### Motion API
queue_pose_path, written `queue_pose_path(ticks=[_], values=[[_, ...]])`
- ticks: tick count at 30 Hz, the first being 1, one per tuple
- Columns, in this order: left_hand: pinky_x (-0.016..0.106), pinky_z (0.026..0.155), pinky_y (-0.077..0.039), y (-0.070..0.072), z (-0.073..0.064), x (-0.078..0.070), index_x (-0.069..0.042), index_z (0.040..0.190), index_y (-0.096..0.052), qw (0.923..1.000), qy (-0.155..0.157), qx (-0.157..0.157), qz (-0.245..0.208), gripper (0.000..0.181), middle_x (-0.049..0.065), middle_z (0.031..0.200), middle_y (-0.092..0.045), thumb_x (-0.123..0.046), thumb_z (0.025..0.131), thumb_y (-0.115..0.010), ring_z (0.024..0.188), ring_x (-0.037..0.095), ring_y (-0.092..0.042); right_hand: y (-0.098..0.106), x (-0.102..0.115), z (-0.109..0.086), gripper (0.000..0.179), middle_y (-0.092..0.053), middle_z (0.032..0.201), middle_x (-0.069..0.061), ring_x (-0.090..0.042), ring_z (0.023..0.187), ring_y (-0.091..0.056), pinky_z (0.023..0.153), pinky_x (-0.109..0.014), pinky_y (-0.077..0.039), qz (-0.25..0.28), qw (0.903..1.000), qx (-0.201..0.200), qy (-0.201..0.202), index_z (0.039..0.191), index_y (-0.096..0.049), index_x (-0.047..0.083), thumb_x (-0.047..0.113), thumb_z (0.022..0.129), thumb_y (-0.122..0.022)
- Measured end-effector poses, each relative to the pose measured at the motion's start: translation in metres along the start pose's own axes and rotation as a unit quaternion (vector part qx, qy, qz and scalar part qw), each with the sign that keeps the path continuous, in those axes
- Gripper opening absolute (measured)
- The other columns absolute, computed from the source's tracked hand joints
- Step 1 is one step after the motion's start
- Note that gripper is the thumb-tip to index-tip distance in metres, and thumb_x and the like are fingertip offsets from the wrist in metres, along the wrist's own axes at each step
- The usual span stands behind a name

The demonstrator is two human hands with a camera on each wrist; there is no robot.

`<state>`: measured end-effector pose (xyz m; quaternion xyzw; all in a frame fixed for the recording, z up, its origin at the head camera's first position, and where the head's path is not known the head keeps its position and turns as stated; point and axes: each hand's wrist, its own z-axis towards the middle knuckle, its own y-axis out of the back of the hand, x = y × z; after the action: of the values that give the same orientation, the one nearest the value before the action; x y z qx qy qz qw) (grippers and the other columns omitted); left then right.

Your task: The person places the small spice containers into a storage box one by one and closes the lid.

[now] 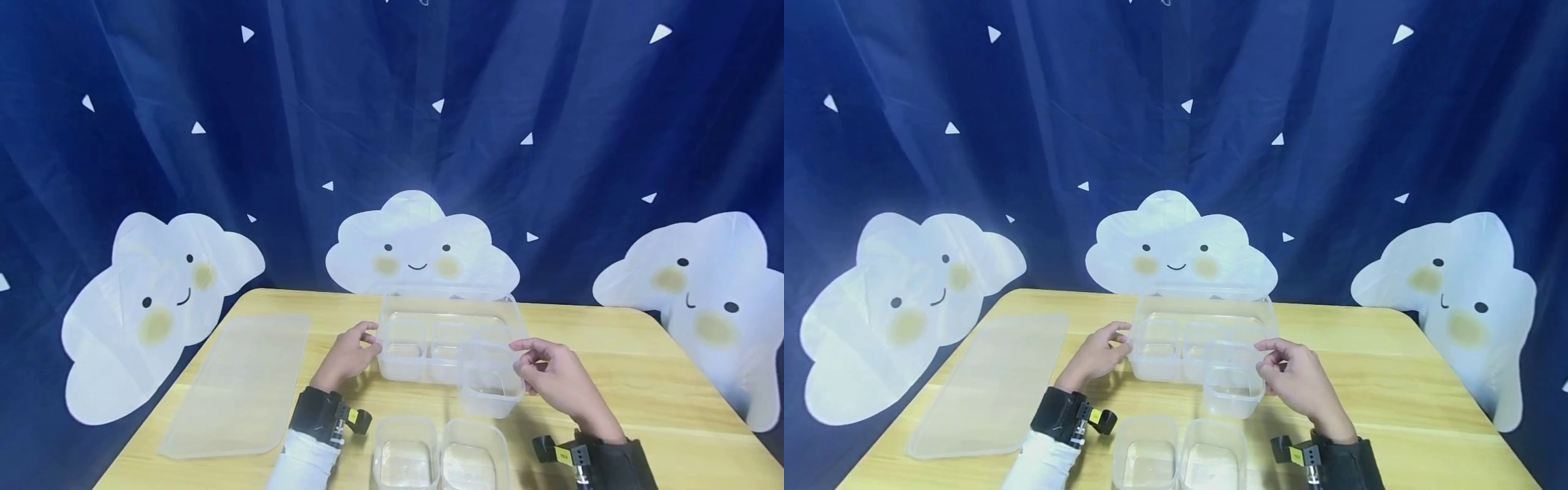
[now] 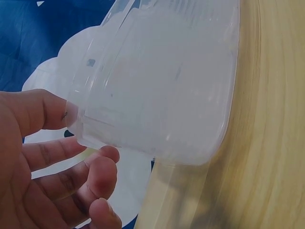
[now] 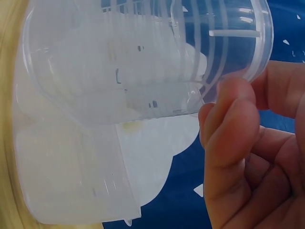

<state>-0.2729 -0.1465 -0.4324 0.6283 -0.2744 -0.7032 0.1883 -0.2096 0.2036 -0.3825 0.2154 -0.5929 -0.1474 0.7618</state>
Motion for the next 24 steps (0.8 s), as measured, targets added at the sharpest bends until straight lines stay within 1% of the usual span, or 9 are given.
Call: queue_pose_path(ticks=[4, 7, 11, 16, 24], values=[[0.041, 0.08, -0.051, 0.0016, -0.001, 0.0015, -0.007, 0.135, -0.052, 1.0, 0.002, -0.003, 0.003, 0.045, 0.01, 0.112, -0.064, -0.02, 0.092, -0.061, 0.085, 0.02, -0.061, -0.0019, 0.0003, 0.0003, 0.03, -0.058, 0.074, -0.009, -0.017, 0.051, -0.055, 0.046, -0.029, -0.048, 0.006, 1.0, 0.0, -0.005, 0.115, -0.062, -0.007, -0.003, 0.086, -0.058], [0.042, 0.08, -0.051, 0.0022, -0.0019, 0.003, -0.007, 0.135, -0.052, 1.0, 0.003, -0.004, 0.003, 0.045, 0.01, 0.112, -0.064, -0.02, 0.093, -0.062, 0.087, 0.021, -0.062, -0.0038, 0.0006, 0.0018, 0.03, -0.058, 0.074, -0.01, -0.018, 0.051, -0.055, 0.046, -0.029, -0.048, 0.01, 0.9999, 0.001, -0.009, 0.115, -0.062, -0.006, -0.003, 0.085, -0.058], [0.041, 0.078, -0.051, 0.0017, -0.0028, 0.0039, -0.006, 0.136, -0.051, 1.0, 0.004, -0.002, 0.002, 0.046, 0.01, 0.111, -0.064, -0.019, 0.093, -0.061, 0.084, 0.02, -0.061, -0.0045, 0.0009, 0.0039, 0.03, -0.057, 0.073, -0.009, -0.016, 0.05, -0.055, 0.045, -0.028, -0.047, 0.018, 0.9998, 0.004, -0.003, 0.114, -0.062, -0.007, -0.004, 0.085, -0.059], [0.041, 0.078, -0.051, 0.0002, -0.0017, 0.0031, -0.005, 0.136, -0.05, 1.0, 0.0, 0.001, 0.001, 0.046, 0.01, 0.111, -0.064, -0.018, 0.093, -0.061, 0.082, 0.018, -0.061, -0.0017, 0.0014, 0.0044, 0.03, -0.057, 0.072, -0.008, -0.014, 0.05, -0.053, 0.045, -0.027, -0.047, 0.021, 0.9998, 0.0, 0.007, 0.115, -0.061, -0.009, -0.004, 0.085, -0.06], [0.037, 0.072, -0.05, -0.0005, 0.0008, 0.0014, -0.004, 0.135, -0.051, 1.0, -0.006, 0.001, 0.006, 0.046, 0.009, 0.109, -0.065, -0.018, 0.093, -0.061, 0.073, 0.015, -0.058, 0.0048, 0.0035, 0.006, 0.029, -0.057, 0.072, -0.008, -0.015, 0.049, -0.053, 0.043, -0.026, -0.044, 0.006, 0.9999, -0.006, 0.013, 0.114, -0.062, -0.009, -0.005, 0.085, -0.06]])
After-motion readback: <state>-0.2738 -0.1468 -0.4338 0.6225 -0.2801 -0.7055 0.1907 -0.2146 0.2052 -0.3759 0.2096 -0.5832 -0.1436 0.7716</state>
